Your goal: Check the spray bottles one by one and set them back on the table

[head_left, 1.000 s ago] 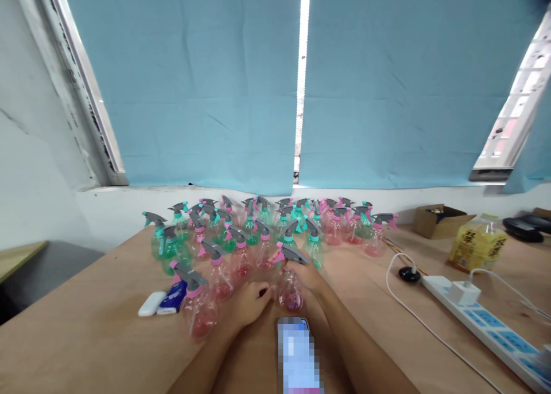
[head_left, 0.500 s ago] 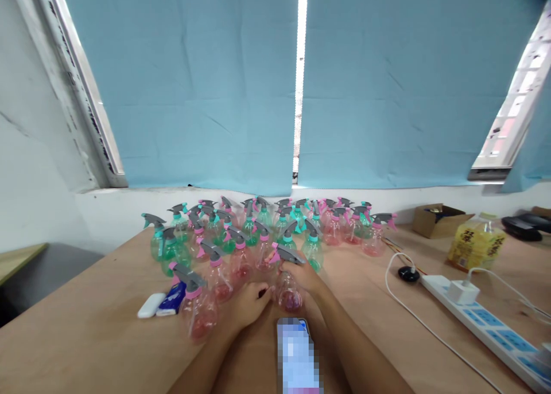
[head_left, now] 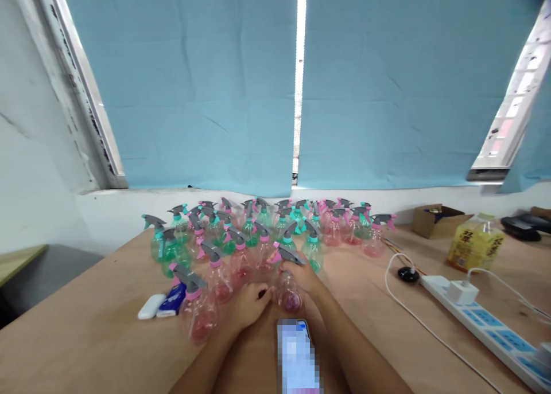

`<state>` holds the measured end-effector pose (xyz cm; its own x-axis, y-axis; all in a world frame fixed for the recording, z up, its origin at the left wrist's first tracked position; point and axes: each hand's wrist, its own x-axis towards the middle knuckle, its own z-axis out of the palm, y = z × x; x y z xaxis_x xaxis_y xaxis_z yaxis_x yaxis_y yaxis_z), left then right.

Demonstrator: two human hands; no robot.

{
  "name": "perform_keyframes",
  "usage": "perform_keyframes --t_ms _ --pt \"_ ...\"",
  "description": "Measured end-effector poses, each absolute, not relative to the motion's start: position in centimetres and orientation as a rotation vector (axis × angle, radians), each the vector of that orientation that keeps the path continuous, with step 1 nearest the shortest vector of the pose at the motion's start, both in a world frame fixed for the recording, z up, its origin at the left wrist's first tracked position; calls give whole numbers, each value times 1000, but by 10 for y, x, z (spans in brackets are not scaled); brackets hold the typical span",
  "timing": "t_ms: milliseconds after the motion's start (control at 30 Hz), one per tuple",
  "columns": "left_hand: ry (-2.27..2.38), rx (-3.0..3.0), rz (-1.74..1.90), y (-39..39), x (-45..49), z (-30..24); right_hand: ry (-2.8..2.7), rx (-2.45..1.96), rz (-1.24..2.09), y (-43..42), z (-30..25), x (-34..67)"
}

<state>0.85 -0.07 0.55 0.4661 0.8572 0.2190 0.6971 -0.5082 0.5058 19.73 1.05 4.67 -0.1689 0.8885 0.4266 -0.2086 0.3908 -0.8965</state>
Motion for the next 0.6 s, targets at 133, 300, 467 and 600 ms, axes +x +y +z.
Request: perform_keyframes --t_ms 133,300,467,600 --pt "1303 2370 635 -2 9 6 -1390 -672 1096 8 48 200" --pt "1331 2381 640 -2 9 6 -1353 -691 1127 9 49 194" --pt "1308 2383 625 -2 8 6 -1361 -729 1083 7 50 194" --pt "1310 2373 633 -1 8 5 -1407 -681 1085 6 51 197"
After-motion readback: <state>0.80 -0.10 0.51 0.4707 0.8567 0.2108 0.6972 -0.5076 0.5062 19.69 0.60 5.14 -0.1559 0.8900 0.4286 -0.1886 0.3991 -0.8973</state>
